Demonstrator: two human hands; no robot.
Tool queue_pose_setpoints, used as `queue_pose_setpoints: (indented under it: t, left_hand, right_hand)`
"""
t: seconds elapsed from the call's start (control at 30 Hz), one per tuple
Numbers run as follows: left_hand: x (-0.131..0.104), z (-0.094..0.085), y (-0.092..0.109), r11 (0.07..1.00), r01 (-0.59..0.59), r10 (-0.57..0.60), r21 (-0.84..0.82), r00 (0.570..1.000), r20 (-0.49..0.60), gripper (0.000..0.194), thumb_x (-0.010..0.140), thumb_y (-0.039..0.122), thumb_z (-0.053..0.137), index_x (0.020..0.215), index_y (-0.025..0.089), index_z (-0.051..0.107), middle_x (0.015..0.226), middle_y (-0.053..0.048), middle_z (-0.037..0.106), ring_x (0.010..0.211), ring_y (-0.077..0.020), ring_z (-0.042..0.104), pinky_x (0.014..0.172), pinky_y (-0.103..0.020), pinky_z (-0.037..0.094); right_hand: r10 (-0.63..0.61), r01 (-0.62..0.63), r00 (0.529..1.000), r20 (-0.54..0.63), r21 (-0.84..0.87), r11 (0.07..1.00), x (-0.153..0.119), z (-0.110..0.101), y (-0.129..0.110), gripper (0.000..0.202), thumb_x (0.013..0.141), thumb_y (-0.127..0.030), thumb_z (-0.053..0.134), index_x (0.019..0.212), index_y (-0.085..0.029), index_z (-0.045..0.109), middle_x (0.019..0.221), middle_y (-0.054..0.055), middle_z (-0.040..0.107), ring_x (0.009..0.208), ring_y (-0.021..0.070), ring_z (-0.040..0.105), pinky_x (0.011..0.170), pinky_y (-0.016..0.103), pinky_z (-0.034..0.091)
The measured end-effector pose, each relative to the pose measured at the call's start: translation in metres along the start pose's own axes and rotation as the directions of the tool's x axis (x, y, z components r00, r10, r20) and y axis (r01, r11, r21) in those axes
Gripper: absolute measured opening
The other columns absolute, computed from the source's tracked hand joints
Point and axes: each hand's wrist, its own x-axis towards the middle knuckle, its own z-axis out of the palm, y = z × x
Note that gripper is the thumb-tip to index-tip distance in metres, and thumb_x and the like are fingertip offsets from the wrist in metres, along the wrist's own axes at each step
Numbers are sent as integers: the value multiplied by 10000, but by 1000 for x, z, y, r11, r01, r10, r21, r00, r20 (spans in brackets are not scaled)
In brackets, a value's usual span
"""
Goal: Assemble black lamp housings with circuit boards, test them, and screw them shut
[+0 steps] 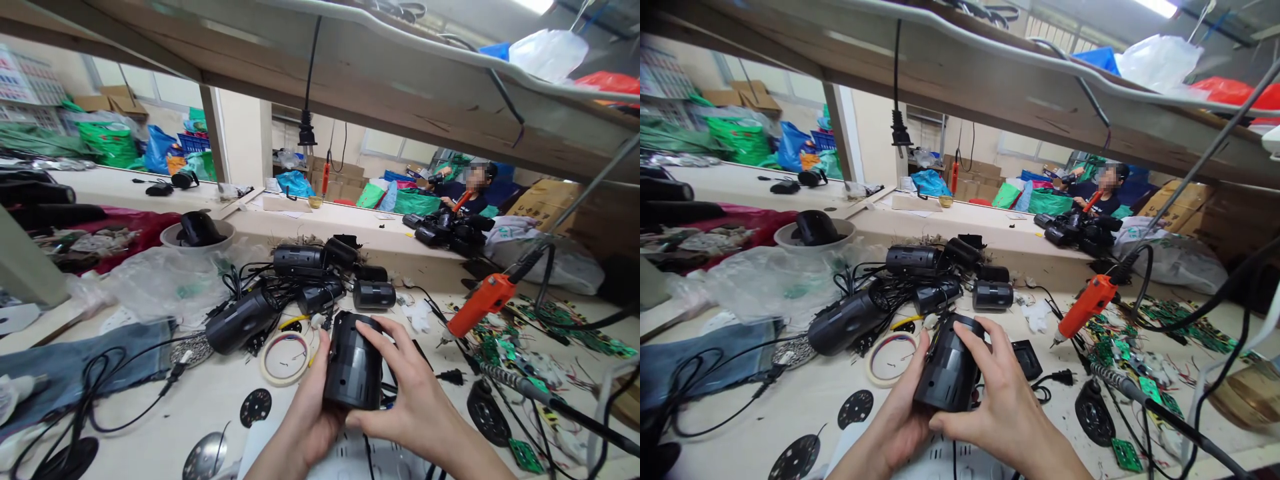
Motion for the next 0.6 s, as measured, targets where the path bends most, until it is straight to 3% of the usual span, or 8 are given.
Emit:
queue_pose_setpoints:
  t: [0.2, 0.3, 0.37, 0.43, 0.5, 0.6]
  left_hand:
    - [3, -2, 0, 998, -70, 70, 5, 996, -51, 482, 849, 538, 591, 1100, 132, 655, 894, -99, 753, 808, -228, 707, 758, -311, 553]
    - [4, -6, 4, 999, -42, 42, 4, 999, -16, 498, 839, 561, 588, 1041, 113, 667, 853, -111, 750, 764, -249, 712, 718, -345, 566]
    - [3, -7, 8, 999, -38, 39, 19, 999, -17, 532, 845, 585, 557, 1003, 89, 669, 838, -131, 746, 718, -267, 712, 671, -369, 570]
    - [1, -6, 10, 998, -46, 47, 40, 999, -25, 553, 848, 585, 547, 1004, 68, 666, 850, -149, 743, 678, -280, 708, 612, -378, 567]
    - [-2, -5, 11, 998, -45, 47, 54, 999, -27, 548, 843, 564, 565, 1035, 61, 662, 874, -159, 743, 673, -289, 707, 573, -380, 561]
    - [-3, -4, 10, 996, -75, 76, 44, 997, -27, 469, 833, 482, 624, 1070, 79, 663, 884, -146, 746, 731, -274, 713, 598, -351, 566]
  right_hand:
    - [-111, 104, 987, -118, -58, 993, 1, -3, -3, 935, 600, -274, 822, 1432, -283, 394, 1416, 128, 322, 1298, 362, 397, 1043, 516, 428]
    - [7, -5, 987, -160, 10, 1000, 10, -19, 5, 837, 644, -335, 788, 1398, -305, 427, 1347, 102, 405, 1237, 317, 470, 1003, 479, 470]
    - [128, -130, 962, -242, 10, 992, 17, -28, 22, 731, 706, -388, 731, 1375, -300, 450, 1277, 94, 455, 1182, 296, 512, 970, 467, 492]
    - [201, -256, 909, -366, -107, 961, 24, -28, 46, 708, 701, -448, 721, 1343, -253, 493, 1207, 113, 473, 1146, 324, 518, 974, 507, 470]
    - [207, -342, 872, -443, -249, 906, 29, -19, 72, 748, 651, -478, 758, 1304, -194, 533, 1169, 148, 469, 1144, 386, 493, 974, 562, 441]
    - [164, -348, 871, -464, -346, 871, 33, 2, 101, 782, 659, -484, 775, 1323, -177, 499, 1213, 183, 436, 1159, 417, 470, 944, 586, 445]
